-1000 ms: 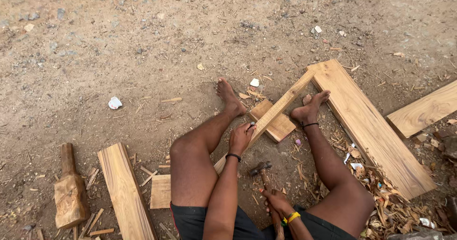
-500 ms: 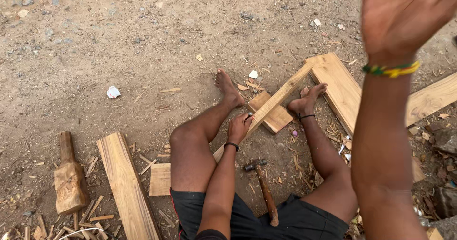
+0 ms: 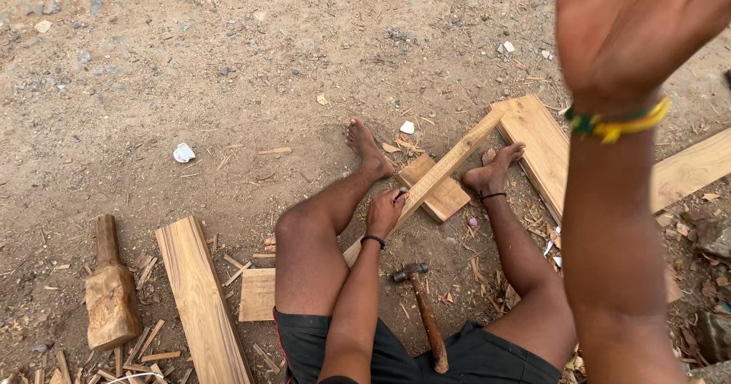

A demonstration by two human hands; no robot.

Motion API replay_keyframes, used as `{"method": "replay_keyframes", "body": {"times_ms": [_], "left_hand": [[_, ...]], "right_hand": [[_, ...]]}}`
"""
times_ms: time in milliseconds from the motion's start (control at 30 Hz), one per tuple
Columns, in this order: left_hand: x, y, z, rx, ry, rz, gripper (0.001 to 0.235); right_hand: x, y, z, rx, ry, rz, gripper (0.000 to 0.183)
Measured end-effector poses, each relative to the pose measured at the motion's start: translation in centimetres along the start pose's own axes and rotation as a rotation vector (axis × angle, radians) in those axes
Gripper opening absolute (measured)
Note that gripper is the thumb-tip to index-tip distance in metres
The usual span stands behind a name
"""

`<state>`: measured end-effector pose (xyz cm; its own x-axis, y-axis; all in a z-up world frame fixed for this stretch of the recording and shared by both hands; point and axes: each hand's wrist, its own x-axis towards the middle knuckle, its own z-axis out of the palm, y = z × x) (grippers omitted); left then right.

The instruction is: The person sits on the ground and uses a hammer to drive a nail into a small wooden block. The person holds the nail with one hand and strikes it repeatedly with the hammer in the other hand.

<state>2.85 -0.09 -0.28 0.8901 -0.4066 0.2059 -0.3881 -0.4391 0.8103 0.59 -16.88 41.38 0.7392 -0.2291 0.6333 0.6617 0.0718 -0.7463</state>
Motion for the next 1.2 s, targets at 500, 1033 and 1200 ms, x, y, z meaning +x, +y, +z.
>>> {"method": "replay_keyframes", "body": {"times_ms": [500, 1033, 1200], "left_hand": [[-0.1, 0.2, -0.2, 0.049, -0.003, 0.024, 0.021], [-0.5, 0.4, -0.1, 0.086, 0.029, 0.013, 0.02], [-1.2, 0.6, 0.0, -0.001, 0.059, 0.03, 0.02]], "right_hand": [[-44.0, 25.3, -12.5, -0.461, 0.479, 1.231, 0.075], [-48.4, 26.8, -10.3, -0.431, -0.079, 1.696, 0.062], [-49.0, 28.5, -10.2, -0.261, -0.116, 1.726, 0.061]]}}
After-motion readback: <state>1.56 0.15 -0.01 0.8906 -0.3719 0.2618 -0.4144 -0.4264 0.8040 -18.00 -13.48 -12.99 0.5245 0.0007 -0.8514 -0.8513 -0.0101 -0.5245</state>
